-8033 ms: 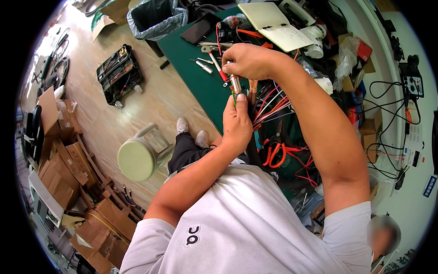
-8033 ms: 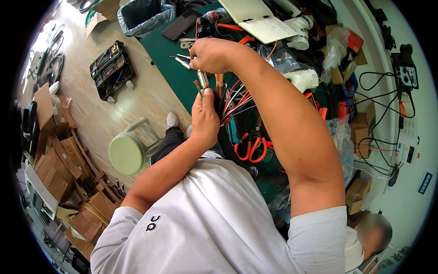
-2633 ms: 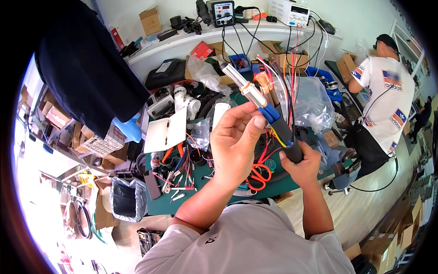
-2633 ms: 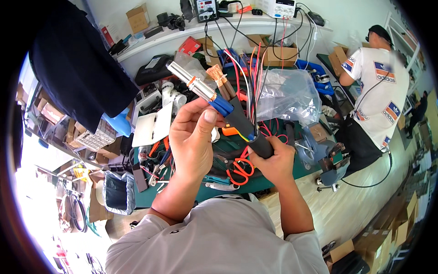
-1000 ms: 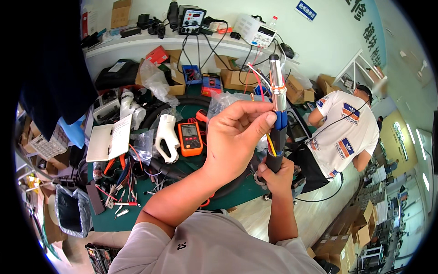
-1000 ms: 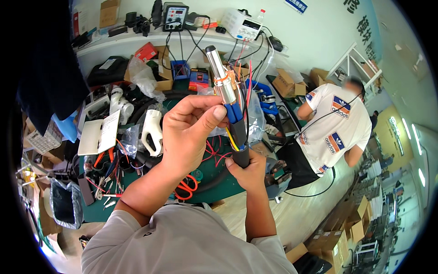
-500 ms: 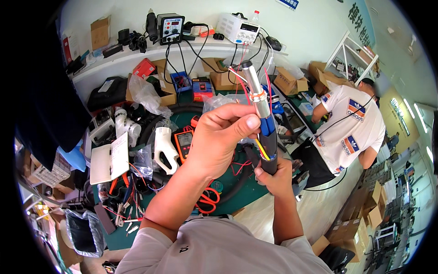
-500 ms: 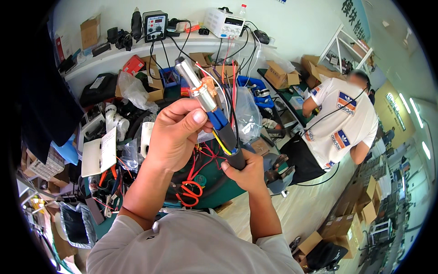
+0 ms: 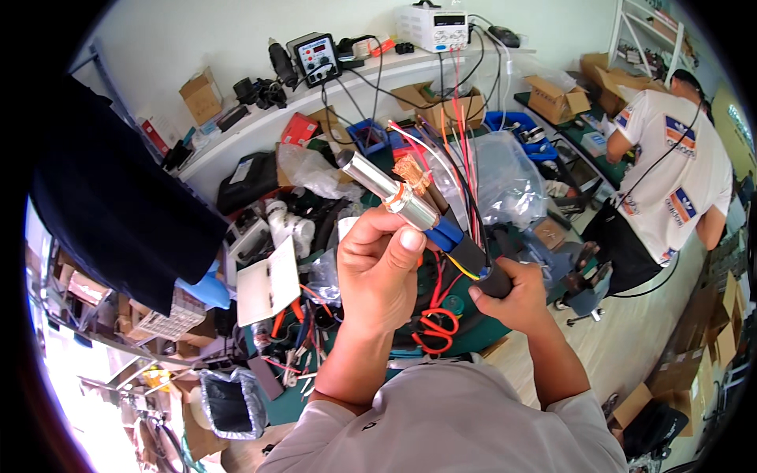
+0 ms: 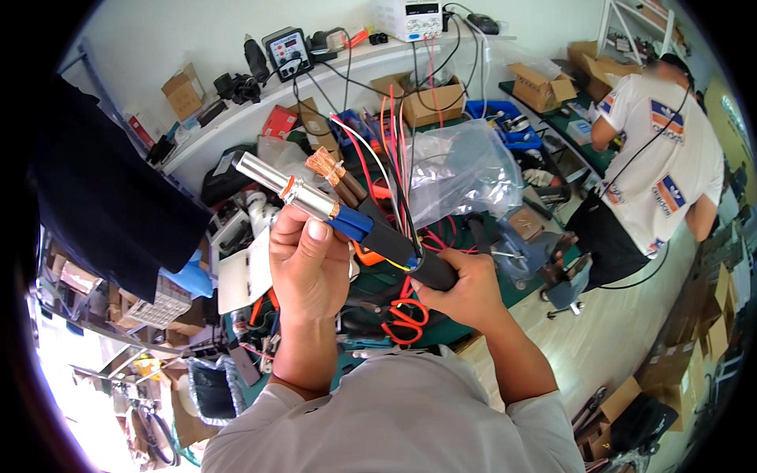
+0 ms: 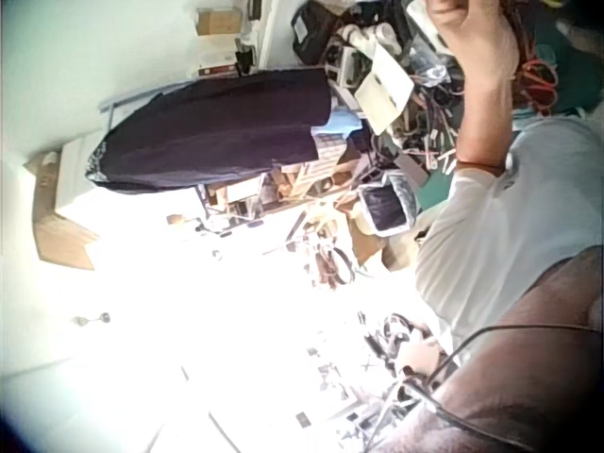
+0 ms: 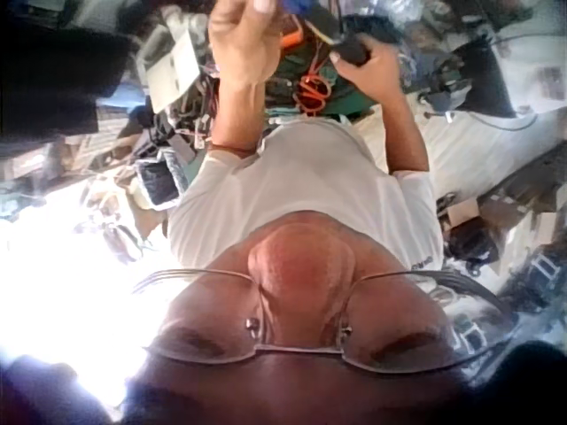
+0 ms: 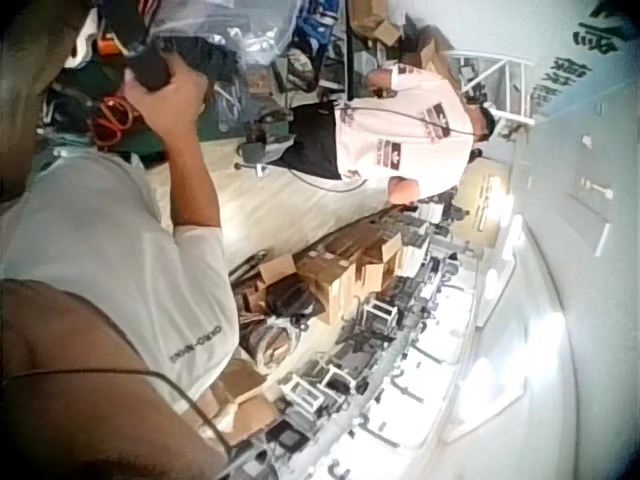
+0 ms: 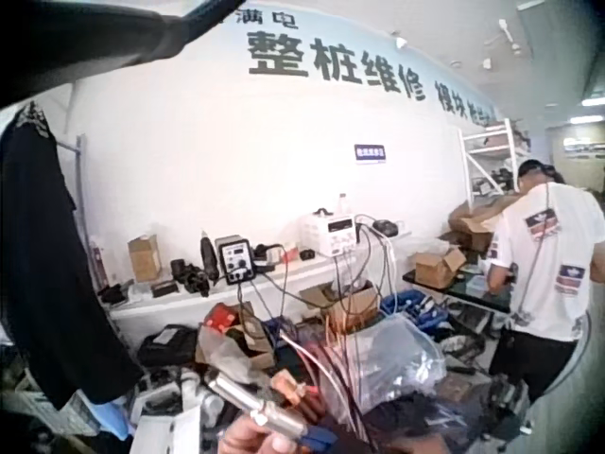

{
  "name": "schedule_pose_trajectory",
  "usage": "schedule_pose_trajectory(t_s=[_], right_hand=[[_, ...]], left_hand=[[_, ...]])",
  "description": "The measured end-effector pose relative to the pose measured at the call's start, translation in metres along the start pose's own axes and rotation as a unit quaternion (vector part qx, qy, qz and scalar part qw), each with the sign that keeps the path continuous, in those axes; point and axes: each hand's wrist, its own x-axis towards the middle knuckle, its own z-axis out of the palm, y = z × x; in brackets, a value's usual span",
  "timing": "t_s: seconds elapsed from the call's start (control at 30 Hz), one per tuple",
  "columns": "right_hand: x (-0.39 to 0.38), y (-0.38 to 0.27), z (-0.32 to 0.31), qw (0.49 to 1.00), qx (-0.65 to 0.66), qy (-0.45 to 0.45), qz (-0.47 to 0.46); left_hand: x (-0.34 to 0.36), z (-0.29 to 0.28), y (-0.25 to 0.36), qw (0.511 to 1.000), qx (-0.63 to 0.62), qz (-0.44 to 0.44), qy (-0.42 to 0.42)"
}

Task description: The person strips the insulation from a red wire using pliers and organizes several wires protruding from a large black cable on a workbench.

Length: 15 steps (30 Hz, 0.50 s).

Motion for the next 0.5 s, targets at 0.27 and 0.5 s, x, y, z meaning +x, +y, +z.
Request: schedule_pose_trajectory(t_s=[0.27,0.5], right_hand=[[-0.009,0.007,0.019,0.999,-0.011,0.018,-0.024],[-0.013,0.012,0.029,0.998,0.015,0.02,-0.063]], left_hand=[[-0.021,0.016,0.007,0.99,0.099,0.067,0.073],[-0.032,-0.002,0.009,0.993,0.08,0.056,0.062]])
